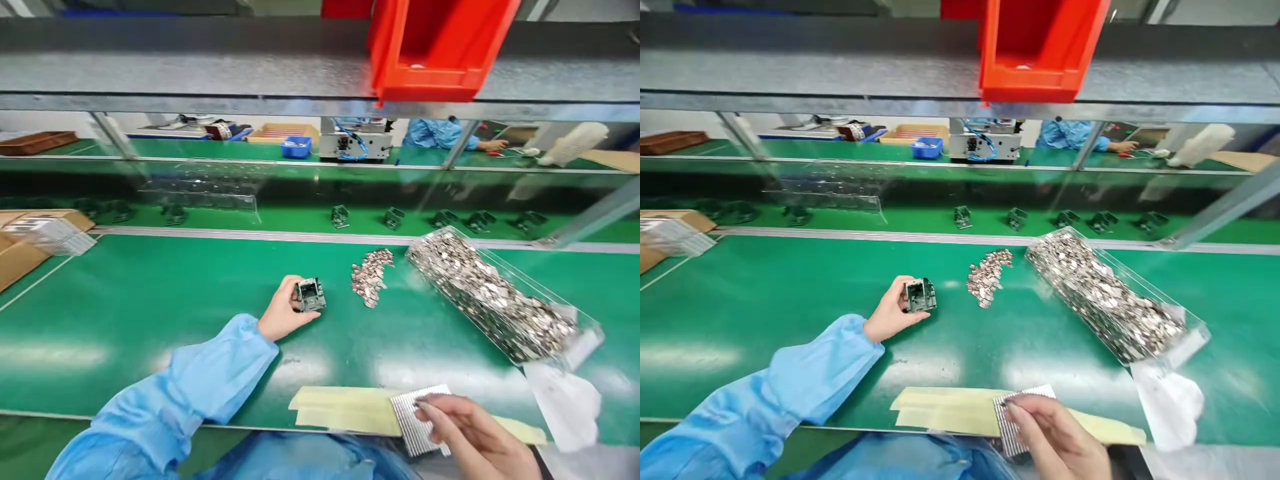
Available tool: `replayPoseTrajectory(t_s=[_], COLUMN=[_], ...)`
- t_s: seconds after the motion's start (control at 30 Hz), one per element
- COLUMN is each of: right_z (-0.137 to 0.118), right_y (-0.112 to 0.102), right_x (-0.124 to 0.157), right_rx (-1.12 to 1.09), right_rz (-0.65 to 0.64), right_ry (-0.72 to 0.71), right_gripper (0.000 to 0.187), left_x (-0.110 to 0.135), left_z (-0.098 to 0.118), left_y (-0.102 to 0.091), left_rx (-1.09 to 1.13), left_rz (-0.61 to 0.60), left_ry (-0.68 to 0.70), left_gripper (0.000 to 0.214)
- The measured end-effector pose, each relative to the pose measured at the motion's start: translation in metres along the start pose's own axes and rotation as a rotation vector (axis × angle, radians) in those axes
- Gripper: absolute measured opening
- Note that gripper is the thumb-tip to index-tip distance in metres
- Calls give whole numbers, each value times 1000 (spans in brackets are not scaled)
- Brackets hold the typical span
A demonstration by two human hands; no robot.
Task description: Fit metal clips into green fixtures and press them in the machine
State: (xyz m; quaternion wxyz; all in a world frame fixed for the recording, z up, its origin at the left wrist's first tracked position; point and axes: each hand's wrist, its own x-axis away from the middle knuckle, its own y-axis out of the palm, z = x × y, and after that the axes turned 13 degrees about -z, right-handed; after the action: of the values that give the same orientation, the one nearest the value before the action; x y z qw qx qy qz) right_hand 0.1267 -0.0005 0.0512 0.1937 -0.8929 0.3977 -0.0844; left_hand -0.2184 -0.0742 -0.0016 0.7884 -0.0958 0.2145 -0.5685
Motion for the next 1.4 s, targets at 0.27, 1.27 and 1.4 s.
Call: replayPoseTrajectory(t_s=[0.27, 1.27, 1.4], right_z=[-26, -20, -20], right_y=[66, 94, 87], right_x=[-24, -19, -9], right_rx=[-191, -563, -607], right_rz=[169, 177, 221], right_ry=[-57, 24, 59], right_gripper=[20, 15, 20], left_x=[34, 57, 57], left_z=[67, 82, 95], left_y=[88, 97, 107], left_rx=[507, 508, 512], left_rz=[-171, -261, -270], left_ry=[37, -160, -155], left_gripper=[52, 30, 27])
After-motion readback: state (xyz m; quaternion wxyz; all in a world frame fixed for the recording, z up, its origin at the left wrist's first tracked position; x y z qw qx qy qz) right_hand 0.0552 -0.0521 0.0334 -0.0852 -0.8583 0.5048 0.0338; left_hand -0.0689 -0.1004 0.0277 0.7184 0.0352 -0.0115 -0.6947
